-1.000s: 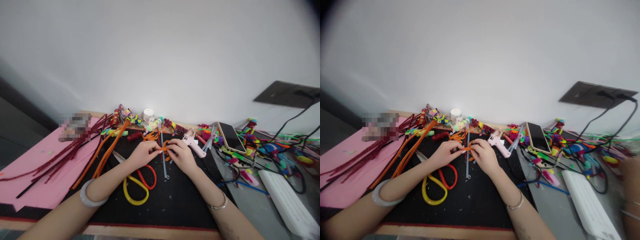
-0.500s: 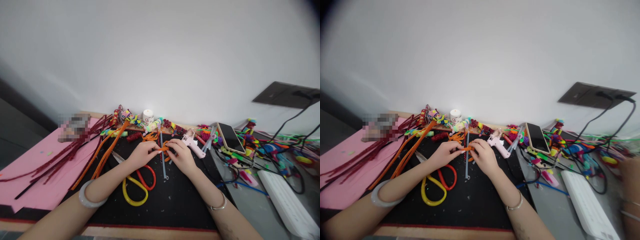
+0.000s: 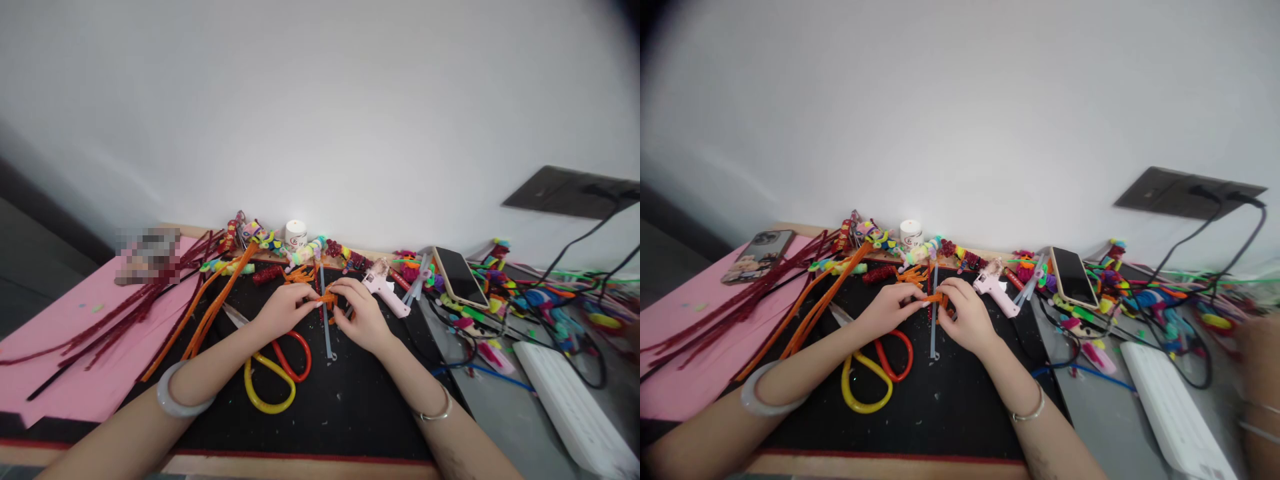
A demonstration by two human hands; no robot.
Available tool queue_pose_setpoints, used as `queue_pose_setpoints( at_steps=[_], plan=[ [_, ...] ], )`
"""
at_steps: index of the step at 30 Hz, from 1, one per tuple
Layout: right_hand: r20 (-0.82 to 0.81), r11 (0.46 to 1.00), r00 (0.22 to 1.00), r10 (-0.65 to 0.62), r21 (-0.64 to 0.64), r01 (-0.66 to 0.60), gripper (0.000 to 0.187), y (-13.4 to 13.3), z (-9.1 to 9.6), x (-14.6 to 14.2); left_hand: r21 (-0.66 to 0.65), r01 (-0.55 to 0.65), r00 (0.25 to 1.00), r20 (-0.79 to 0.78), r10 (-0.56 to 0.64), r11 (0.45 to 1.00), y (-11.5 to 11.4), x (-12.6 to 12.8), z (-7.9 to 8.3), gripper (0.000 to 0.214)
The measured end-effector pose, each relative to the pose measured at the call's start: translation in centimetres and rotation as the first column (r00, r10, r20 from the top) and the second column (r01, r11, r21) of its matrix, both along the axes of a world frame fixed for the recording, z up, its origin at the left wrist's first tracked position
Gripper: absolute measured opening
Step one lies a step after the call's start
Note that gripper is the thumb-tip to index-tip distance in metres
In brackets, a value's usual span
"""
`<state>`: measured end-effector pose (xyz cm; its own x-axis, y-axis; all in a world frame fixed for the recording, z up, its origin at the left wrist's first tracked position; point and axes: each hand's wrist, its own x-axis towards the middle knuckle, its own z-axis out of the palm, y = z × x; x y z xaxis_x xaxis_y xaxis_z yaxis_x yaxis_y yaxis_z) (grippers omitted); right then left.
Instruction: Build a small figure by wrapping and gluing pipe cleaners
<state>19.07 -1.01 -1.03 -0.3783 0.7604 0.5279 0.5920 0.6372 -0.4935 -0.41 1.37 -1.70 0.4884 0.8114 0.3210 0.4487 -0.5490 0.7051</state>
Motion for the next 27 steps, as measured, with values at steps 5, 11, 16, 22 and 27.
queue_pose_setpoints(
  at_steps=[5, 11, 16, 22, 27],
  plan=[
    [-0.035, 0.998, 0.998, -0.059, 0.034, 0.06, 0.013, 0.21, -0.28, 0.34, -0.004, -0.008, 1.0, 0.006, 0.008, 1.0, 0.07, 0.07, -0.15, 0.01],
    [-0.054, 0.996, 0.994, -0.092, -0.001, 0.092, 0.012, 0.36, -0.53, 0.51, -0.009, -0.005, 1.0, 0.011, 0.005, 1.0, 0.01, 0.04, -0.04, 0.012],
    [-0.033, 0.99, 0.99, -0.14, -0.034, 0.139, 0.017, 0.29, -0.42, 0.38, -0.011, -0.008, 1.0, 0.012, 0.008, 1.0, -0.04, 0.09, 0.23, 0.013],
    [0.015, 0.983, 0.984, -0.177, -0.04, 0.178, 0.023, 0.37, -0.41, 0.44, -0.009, -0.007, 1.0, 0.008, 0.007, 1.0, -0.06, 0.08, 0.22, 0.013],
    [-0.123, 0.984, 0.976, -0.178, -0.017, 0.177, 0.022, 0.29, -0.26, 0.49, -0.007, -0.012, 1.0, 0.011, 0.012, 1.0, -0.08, 0.12, 0.1, 0.014]
  ],
)
